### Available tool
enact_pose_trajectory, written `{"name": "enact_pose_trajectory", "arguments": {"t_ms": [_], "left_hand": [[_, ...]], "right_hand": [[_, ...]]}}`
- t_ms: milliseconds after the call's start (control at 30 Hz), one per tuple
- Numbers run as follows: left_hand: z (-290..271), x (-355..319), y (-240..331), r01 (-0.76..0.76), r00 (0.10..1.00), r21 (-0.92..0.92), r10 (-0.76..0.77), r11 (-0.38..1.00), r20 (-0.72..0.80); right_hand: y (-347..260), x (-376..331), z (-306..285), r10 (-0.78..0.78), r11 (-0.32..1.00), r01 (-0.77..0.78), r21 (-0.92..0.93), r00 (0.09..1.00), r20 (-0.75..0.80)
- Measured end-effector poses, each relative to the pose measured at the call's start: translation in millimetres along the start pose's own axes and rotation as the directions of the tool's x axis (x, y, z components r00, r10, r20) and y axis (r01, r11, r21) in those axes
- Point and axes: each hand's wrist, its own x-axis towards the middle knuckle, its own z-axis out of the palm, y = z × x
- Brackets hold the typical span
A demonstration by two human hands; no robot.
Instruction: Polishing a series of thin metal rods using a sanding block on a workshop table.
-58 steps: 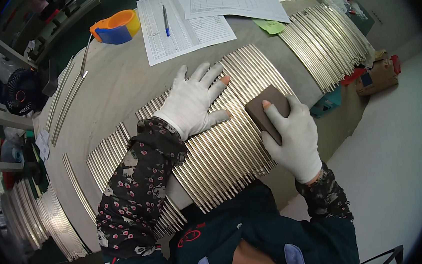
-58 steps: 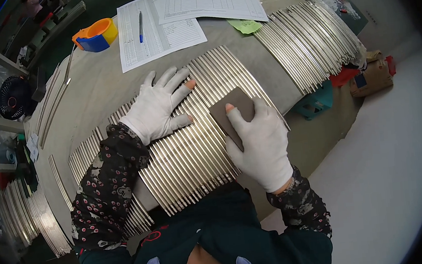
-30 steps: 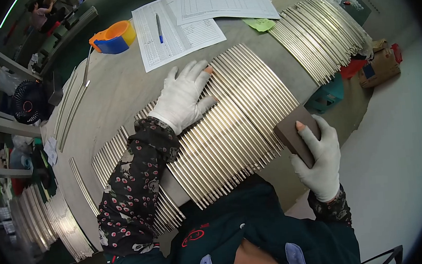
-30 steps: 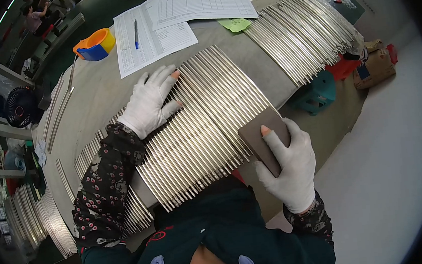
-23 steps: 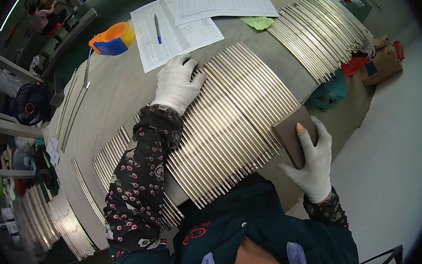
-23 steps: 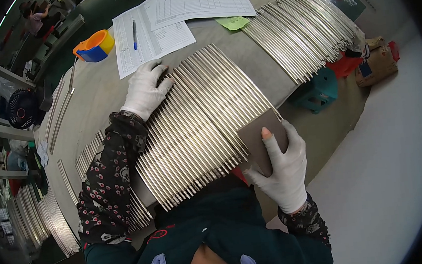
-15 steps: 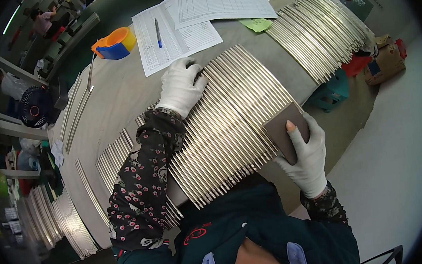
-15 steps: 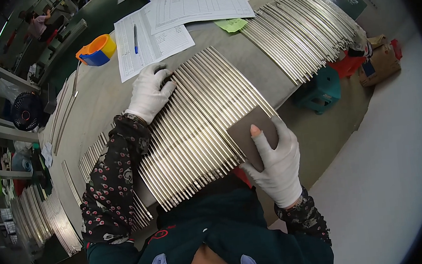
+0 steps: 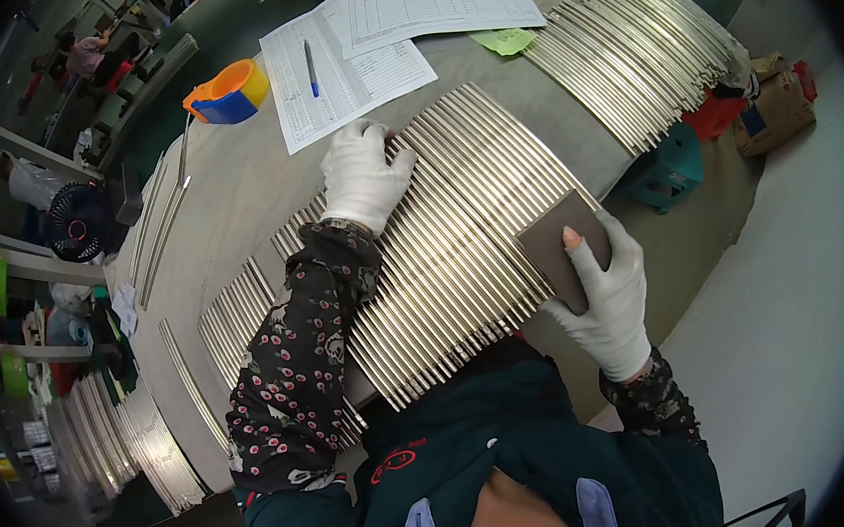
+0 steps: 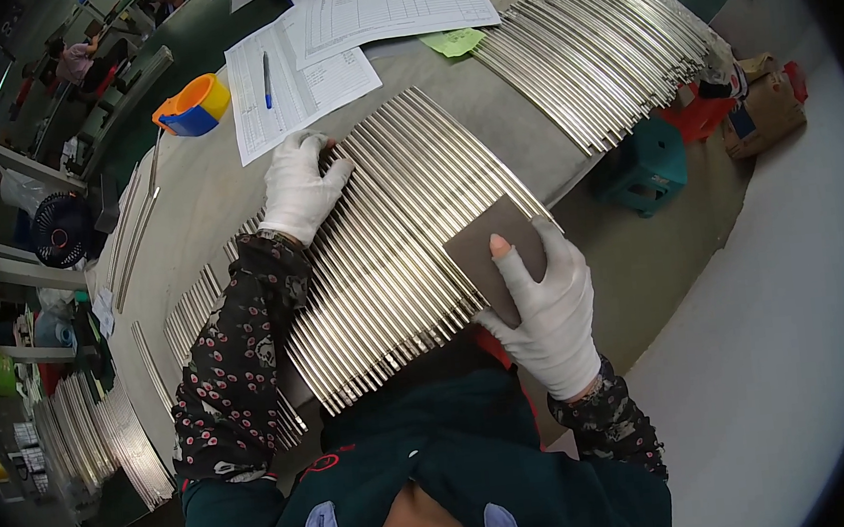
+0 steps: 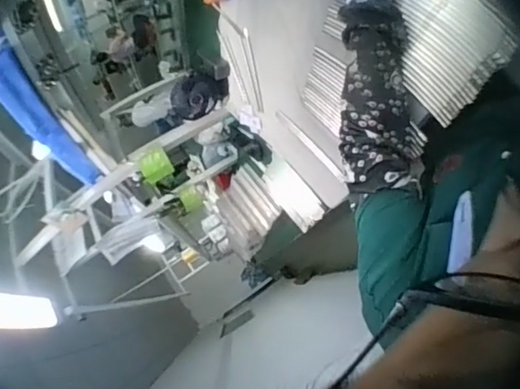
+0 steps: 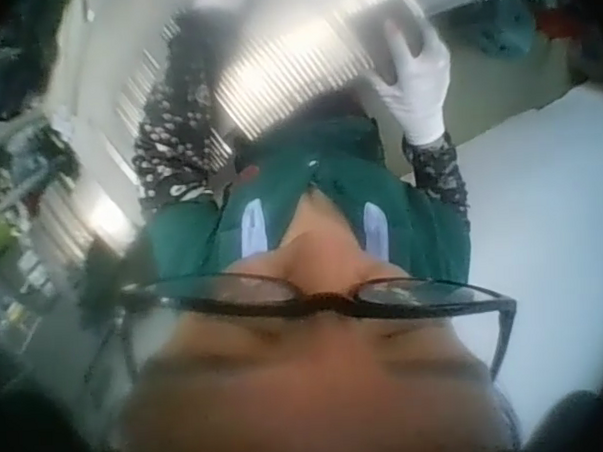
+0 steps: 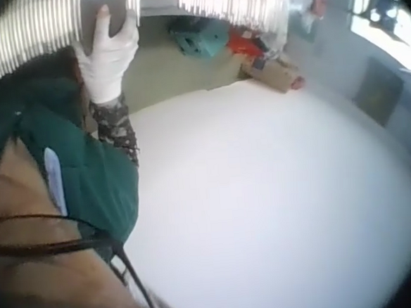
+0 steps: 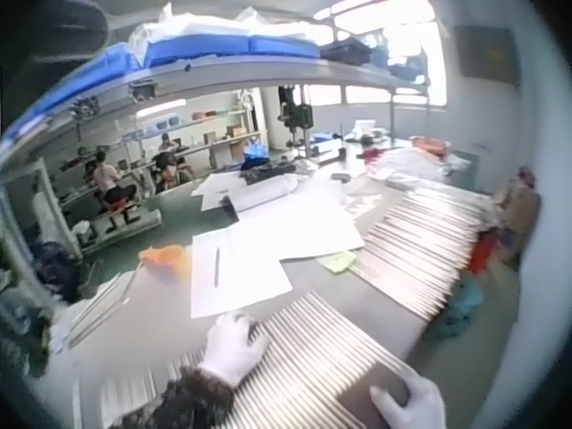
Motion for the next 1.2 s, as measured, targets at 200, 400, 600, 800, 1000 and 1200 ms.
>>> {"name": "enact_pose_trajectory", "arguments": {"t_ms": [200, 400, 600, 800, 1000, 1200], "left_hand": [[-0.8, 1.2, 1.1, 0.034, 0.999, 0.011, -0.034, 0.999, 0.007], [0.1, 3.9, -0.6, 0.059, 0.998, -0.049, -0.058, 0.997, 0.04], [-0.2, 5.1, 1.7, 0.072, 0.996, -0.039, -0.07, 0.997, 0.048], [-1.7, 6.1, 3.6, 0.114, 0.991, -0.016, -0.112, 0.993, 0.07], [-1.0, 8.1, 4.5, 0.095, 0.992, -0.008, -0.094, 0.995, 0.081], [1.1, 12.9, 6.8, 0.159, 0.983, -0.011, -0.157, 0.987, 0.098]], "right_hand": [[0.3, -0.3, 0.3, -0.002, 1.0, 0.002, 0.008, 1.0, 0.014], [0.3, -1.1, -0.6, -0.003, 1.0, 0.003, 0.007, 1.0, 0.005], [1.1, -1.9, -3.2, 0.009, 1.0, -0.009, 0.017, 1.0, 0.016], [1.7, -2.3, -2.7, 0.026, 0.999, -0.026, 0.025, 1.0, 0.008], [2.7, -2.8, -1.3, 0.023, 0.999, -0.022, 0.044, 1.0, -0.021], [4.1, -5.1, -9.6, 0.043, 0.998, -0.042, 0.037, 0.999, -0.027]]}}
